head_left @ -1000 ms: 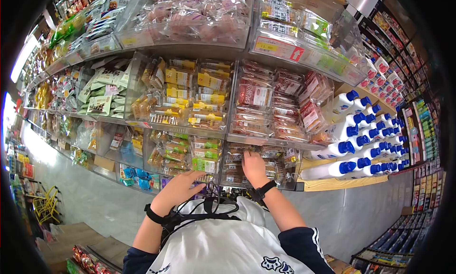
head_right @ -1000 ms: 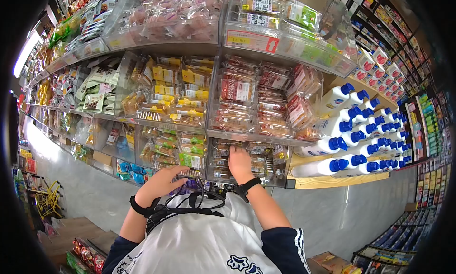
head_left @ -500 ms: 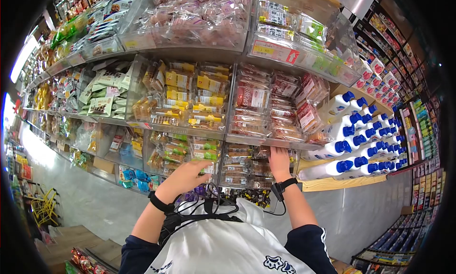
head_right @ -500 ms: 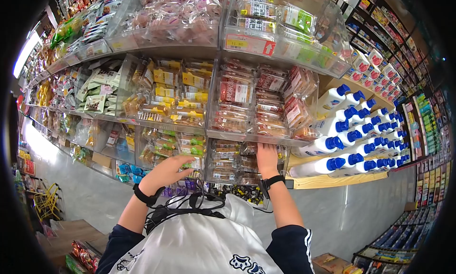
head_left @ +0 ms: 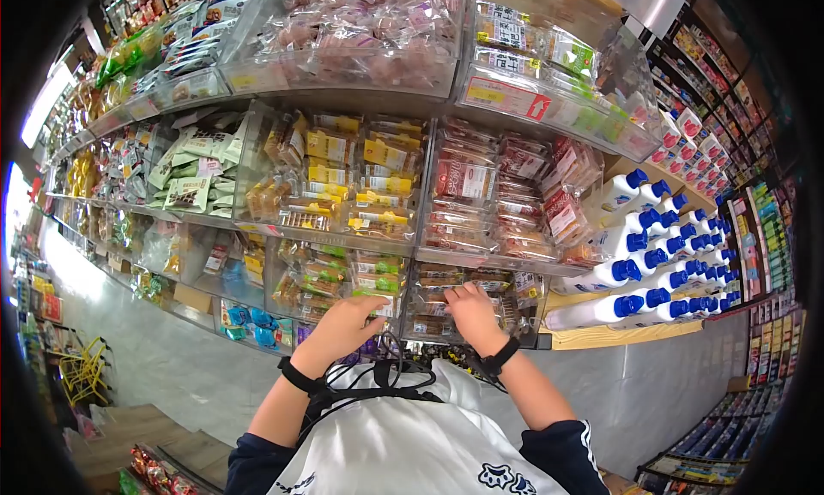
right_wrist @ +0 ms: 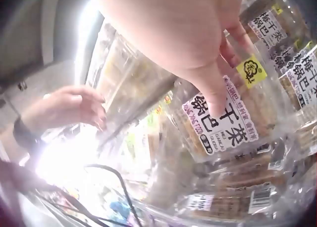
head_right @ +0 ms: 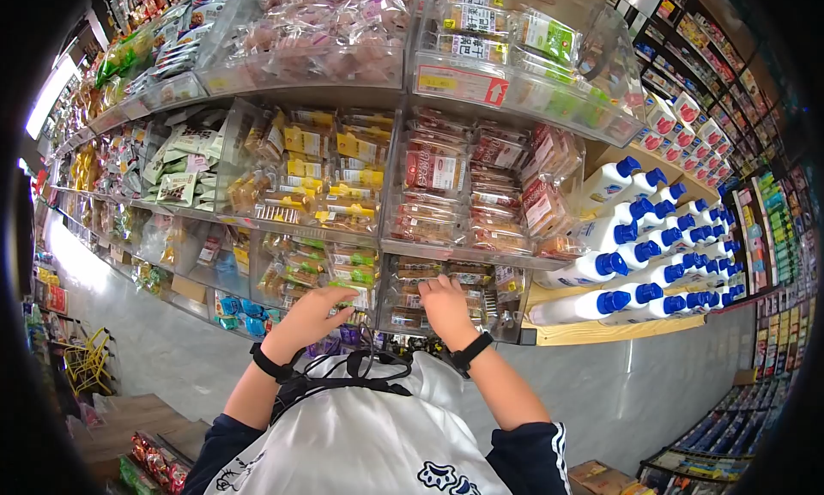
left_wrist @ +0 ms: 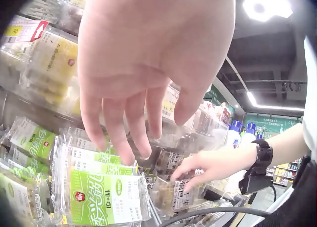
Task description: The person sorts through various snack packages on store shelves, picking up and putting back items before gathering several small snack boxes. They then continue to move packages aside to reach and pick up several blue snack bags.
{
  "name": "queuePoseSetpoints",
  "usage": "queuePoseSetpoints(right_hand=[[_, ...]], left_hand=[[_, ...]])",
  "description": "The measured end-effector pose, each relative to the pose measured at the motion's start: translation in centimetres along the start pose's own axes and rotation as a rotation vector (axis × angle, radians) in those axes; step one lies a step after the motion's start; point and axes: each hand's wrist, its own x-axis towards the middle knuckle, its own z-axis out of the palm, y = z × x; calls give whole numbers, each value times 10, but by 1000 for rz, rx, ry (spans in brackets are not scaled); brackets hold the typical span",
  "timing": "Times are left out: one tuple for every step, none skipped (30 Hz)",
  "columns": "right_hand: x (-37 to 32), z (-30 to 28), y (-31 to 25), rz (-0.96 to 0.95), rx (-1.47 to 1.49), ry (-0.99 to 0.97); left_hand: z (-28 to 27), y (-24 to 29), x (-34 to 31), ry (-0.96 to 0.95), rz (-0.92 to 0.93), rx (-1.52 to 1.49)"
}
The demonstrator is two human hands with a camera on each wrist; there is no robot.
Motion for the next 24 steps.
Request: queuePoseSetpoints(right_hand=[[4,7,0,-1,-32,-8],[8,15,-1,-2,-65,-17],[13,19,-2,-3,-98,-26],[15,23,-3,-1,-100,-10],[17,26,-4,1,-101,5],[19,28,-5,3,-102,20],[19,29,-5,3,-107,26],[18,29,-5,4,-112,32],[16,30,-4,7,-118,38],[13,32,-3,11,-104,67],[10,36,-3,13,-90,96],[8,37,-3,16,-77,125],[7,39,-4,28,-73,127],[7,41,-4,40,-71,129],[6,40,-5,52,-68,130],[6,38,-6,58,-69,98],[7,36,-6,63,-70,66],[7,31,-7,66,-69,33],[7,24,-6,85,-6,20],[6,16,-3,101,59,6],[7,8,0,115,124,-8],[8,2,6,153,180,-53],[9,-3,12,144,211,-31],[8,-7,17,136,243,-9]], left_hand=[[1,0,0,7,9,-2],[2,-2,1,12,10,-4],[3,-3,0,17,11,-6],[5,-4,0,22,11,-9],[5,-4,-1,22,15,-6],[5,-4,-1,22,19,-3],[5,-4,-1,22,23,0],[5,-4,-2,23,17,-3],[6,-3,-3,22,13,-7],[6,-3,-3,22,10,-12],[7,-3,-3,8,-5,-12],[8,-4,-3,-6,-21,-12],[9,-4,-4,-21,-35,-12],[9,-3,-4,-25,-38,-13],[8,-1,-5,-29,-41,-14],[8,0,-6,-33,-44,-14],[8,-2,-7,-15,-25,-4],[9,-4,-8,3,-7,5],[9,-6,-9,21,8,14],[8,-6,-10,17,-4,7],[7,-5,-11,14,-17,-1],[6,-5,-12,11,-31,-9],[5,-6,-13,15,-33,-8],[6,-8,-14,17,-35,-7]])
